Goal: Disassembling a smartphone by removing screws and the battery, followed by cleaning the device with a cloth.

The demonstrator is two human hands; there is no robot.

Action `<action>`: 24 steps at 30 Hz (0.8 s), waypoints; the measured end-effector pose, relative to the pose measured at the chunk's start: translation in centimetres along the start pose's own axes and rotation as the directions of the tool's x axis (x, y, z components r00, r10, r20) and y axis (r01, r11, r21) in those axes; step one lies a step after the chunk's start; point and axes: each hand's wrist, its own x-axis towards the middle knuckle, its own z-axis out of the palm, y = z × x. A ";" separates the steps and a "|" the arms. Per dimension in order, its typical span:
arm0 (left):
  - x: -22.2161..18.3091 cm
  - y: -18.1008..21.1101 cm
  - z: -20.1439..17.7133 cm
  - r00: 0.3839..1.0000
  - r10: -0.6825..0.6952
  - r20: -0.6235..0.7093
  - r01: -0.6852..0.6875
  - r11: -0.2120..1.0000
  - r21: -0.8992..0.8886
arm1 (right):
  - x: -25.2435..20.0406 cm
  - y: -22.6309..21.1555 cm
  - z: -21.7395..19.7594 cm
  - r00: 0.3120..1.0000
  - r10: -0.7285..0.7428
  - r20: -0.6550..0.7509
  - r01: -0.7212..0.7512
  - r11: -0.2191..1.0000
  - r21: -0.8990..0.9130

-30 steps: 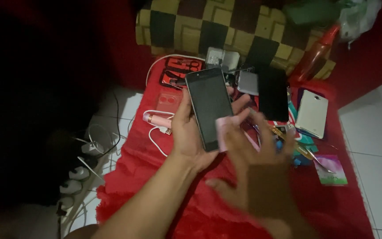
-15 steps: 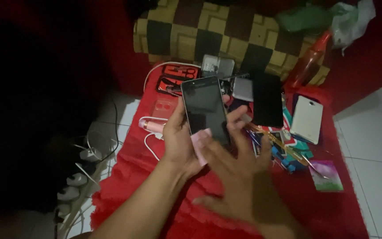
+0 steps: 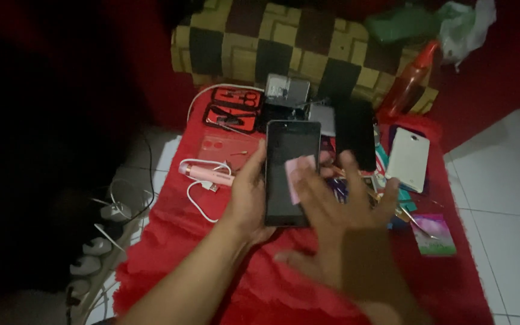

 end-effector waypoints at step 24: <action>-0.2 -0.9 1.1 0.961 -0.009 -0.276 0.096 0.948 0.303 | 0.2 0.4 -0.5 1.000 -0.002 -0.010 0.002 1.000 0.012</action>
